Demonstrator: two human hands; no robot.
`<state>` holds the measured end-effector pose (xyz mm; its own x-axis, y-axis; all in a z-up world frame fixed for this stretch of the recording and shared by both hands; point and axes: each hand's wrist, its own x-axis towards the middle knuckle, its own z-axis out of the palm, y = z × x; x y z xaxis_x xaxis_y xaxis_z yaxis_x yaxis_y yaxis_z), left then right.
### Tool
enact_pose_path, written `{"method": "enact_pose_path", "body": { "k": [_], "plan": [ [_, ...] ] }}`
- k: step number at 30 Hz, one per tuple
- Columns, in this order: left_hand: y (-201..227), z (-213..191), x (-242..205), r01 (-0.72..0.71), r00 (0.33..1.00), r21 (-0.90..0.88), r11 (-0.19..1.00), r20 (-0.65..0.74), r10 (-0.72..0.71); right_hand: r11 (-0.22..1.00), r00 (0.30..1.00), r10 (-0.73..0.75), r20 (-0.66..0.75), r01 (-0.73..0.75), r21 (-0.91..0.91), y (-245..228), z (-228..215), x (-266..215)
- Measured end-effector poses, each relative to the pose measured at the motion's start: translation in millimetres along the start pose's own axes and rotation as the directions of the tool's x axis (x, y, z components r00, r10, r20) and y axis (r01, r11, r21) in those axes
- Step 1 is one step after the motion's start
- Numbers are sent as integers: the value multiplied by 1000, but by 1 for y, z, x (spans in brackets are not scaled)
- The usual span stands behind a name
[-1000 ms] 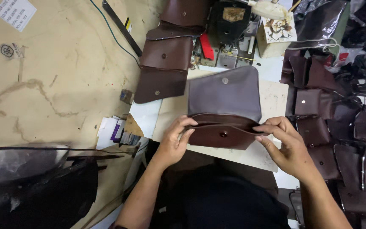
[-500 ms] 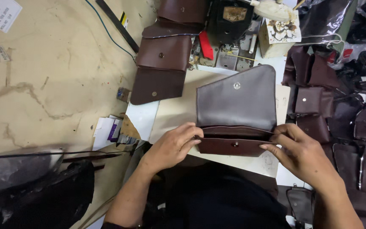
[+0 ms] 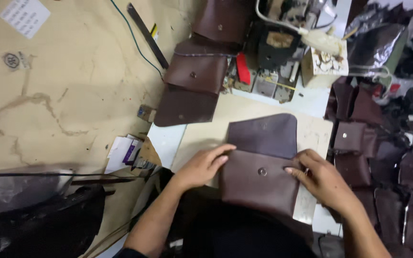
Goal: The person picks up a brown leather pouch and a zipper, then inserts the zipper into the pouch opening. They align the zipper tape with the pouch edge and press it into place by hand, smoothing the seam. The person repeats this process on a second pouch, then places a red patterned insert into the finished pouch.
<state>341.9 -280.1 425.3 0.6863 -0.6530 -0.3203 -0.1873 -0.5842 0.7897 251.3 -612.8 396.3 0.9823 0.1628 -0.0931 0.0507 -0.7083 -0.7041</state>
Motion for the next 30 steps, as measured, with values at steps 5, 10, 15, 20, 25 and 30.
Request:
{"method": "enact_pose_path", "body": {
  "k": [5,10,15,20,25,30],
  "plan": [
    [-30,9,6,-64,991,19,998,-117,66,993,993,119,26,-118,-30,5,-4,12],
    [-57,3,20,-35,942,-14,999,-334,28,996,995,47,-83,-52,-67,-4,-20,30],
    [-82,14,37,-151,731,10,989,-672,118,995,980,-88,-179,77,-69,-26,-43,50],
    [-72,18,30,-41,755,-24,999,-656,15,1000,924,-4,-381,4,0,-22,-89,70],
    [-75,21,34,-95,730,-8,995,-681,64,996,812,-7,-583,56,67,-15,-155,127],
    [-72,18,33,-101,711,29,994,-697,93,944,740,-287,-608,111,-311,5,-221,231]
  ]
}}
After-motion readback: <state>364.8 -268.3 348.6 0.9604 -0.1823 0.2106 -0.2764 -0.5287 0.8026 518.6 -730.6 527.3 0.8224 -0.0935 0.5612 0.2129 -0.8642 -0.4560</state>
